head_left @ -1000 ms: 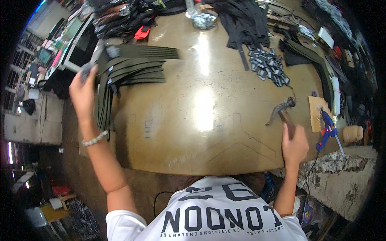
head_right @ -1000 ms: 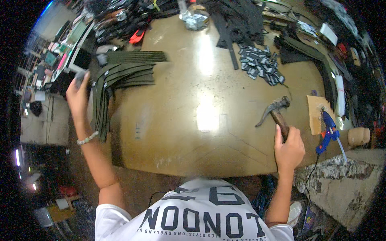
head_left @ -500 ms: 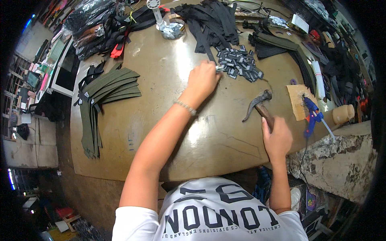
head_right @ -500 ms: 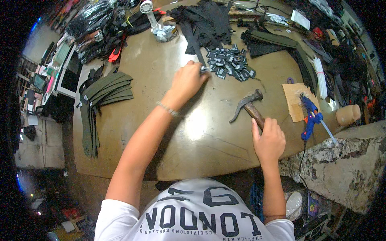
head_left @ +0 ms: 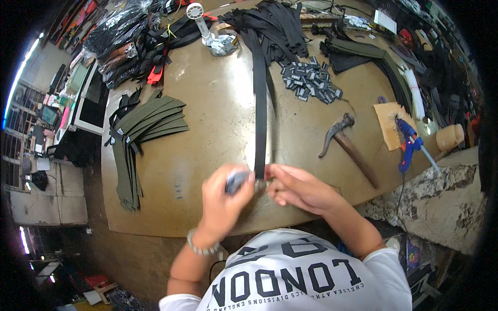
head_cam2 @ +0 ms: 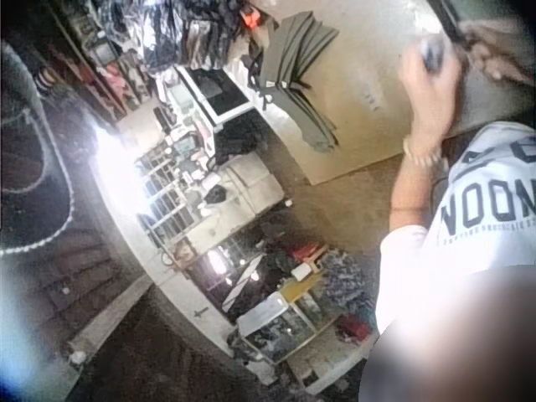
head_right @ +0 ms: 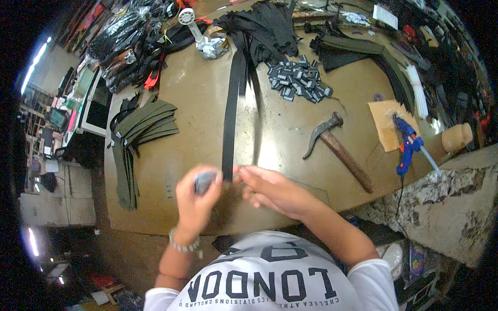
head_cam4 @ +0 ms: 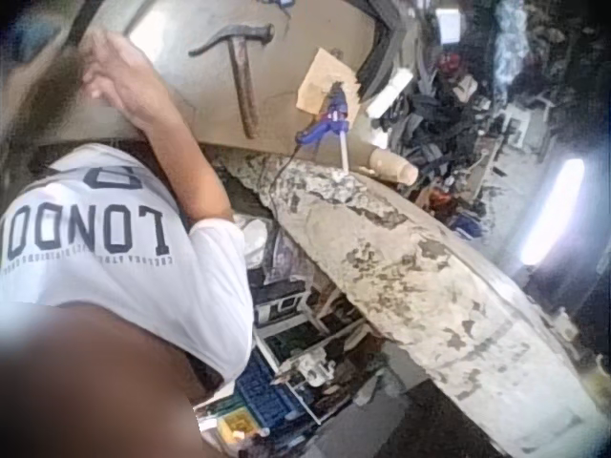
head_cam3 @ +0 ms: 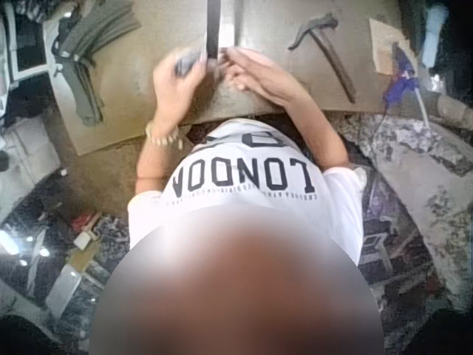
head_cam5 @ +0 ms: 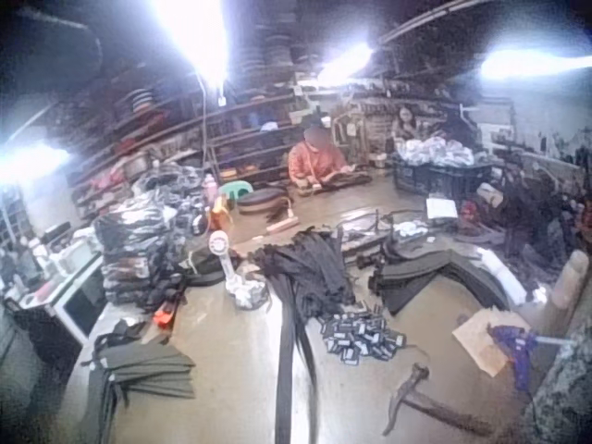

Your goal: The person assembles belts by applying hot glue to black straps, attaching green fabric pieces, and affixing small rectangular tags. The person repeats this process for multiple belt units on a cluttered workbench.

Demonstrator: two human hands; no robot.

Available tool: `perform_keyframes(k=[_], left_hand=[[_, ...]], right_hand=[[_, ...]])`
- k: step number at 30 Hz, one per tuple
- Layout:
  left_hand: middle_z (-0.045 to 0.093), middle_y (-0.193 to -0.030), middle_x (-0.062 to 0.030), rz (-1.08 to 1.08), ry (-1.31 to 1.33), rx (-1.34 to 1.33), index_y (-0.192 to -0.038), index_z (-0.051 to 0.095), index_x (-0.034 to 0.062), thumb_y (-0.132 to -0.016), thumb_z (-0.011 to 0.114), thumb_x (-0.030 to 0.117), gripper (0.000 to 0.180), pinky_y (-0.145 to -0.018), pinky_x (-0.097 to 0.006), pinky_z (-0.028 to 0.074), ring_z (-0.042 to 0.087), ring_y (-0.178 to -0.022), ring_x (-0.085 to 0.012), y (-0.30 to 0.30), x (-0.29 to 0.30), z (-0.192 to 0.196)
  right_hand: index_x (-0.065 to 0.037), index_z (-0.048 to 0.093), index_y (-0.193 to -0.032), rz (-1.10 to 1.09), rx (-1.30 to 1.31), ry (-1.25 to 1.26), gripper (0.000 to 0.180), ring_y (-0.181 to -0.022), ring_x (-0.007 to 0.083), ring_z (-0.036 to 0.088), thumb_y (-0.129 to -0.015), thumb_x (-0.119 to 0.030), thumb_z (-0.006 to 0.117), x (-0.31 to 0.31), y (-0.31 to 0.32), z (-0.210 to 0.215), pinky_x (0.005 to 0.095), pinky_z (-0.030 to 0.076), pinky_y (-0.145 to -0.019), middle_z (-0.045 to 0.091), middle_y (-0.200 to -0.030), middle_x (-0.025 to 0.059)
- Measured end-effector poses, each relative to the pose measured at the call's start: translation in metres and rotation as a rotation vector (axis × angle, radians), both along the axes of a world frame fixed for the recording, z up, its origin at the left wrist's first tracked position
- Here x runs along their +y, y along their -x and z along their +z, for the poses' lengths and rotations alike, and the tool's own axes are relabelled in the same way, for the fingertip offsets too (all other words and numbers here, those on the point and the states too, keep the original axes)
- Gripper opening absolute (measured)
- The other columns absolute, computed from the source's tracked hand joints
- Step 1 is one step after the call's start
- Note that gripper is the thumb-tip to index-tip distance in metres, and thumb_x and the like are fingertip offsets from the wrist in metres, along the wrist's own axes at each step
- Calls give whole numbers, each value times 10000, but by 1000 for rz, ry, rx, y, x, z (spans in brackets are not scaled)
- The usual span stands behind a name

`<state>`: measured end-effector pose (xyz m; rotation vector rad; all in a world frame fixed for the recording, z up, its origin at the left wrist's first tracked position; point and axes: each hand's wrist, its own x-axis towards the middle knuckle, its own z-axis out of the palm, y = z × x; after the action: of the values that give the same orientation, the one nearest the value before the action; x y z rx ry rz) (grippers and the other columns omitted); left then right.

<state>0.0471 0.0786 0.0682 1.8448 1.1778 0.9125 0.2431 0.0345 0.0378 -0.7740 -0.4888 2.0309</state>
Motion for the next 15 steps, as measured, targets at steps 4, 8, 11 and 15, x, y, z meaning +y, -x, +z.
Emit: perform_keyframes(k=[4,8,11,15], left_hand=[[672,-794,-88,37,211,-30,-899,687,-10,-852,736,81,113,-655,-277,498,619,-687,-142,29,-33,3],[692,-810,-108,-26,237,19,-904,699,-22,-877,736,115,145,-661,-278,500,635,-711,-145,42,-23,-3],[705,-832,-120,-43,221,-14,-925,712,-22,-882,742,134,165,-663,-288,502,638,-716,-147,35,-17,-10],[706,-840,-129,-39,348,-67,-927,706,-30,-869,748,141,186,-669,-301,507,639,-711,-158,28,-16,-18]], right_hand=[[9,572,-1203,77,154,-65,300,-699,71,525,-1016,-225,587,13,27,-13,214,426,-593,584,-851,2],[8,596,-1117,86,-97,-99,227,-649,62,506,-972,-156,657,9,35,-11,205,392,-546,618,-876,21],[2,606,-1076,43,-226,-91,229,-616,55,494,-956,-178,682,10,36,-13,209,384,-529,620,-867,13],[-46,604,-1062,132,-89,21,165,-591,40,459,-960,-155,674,23,29,-24,188,353,-520,605,-855,-13]])
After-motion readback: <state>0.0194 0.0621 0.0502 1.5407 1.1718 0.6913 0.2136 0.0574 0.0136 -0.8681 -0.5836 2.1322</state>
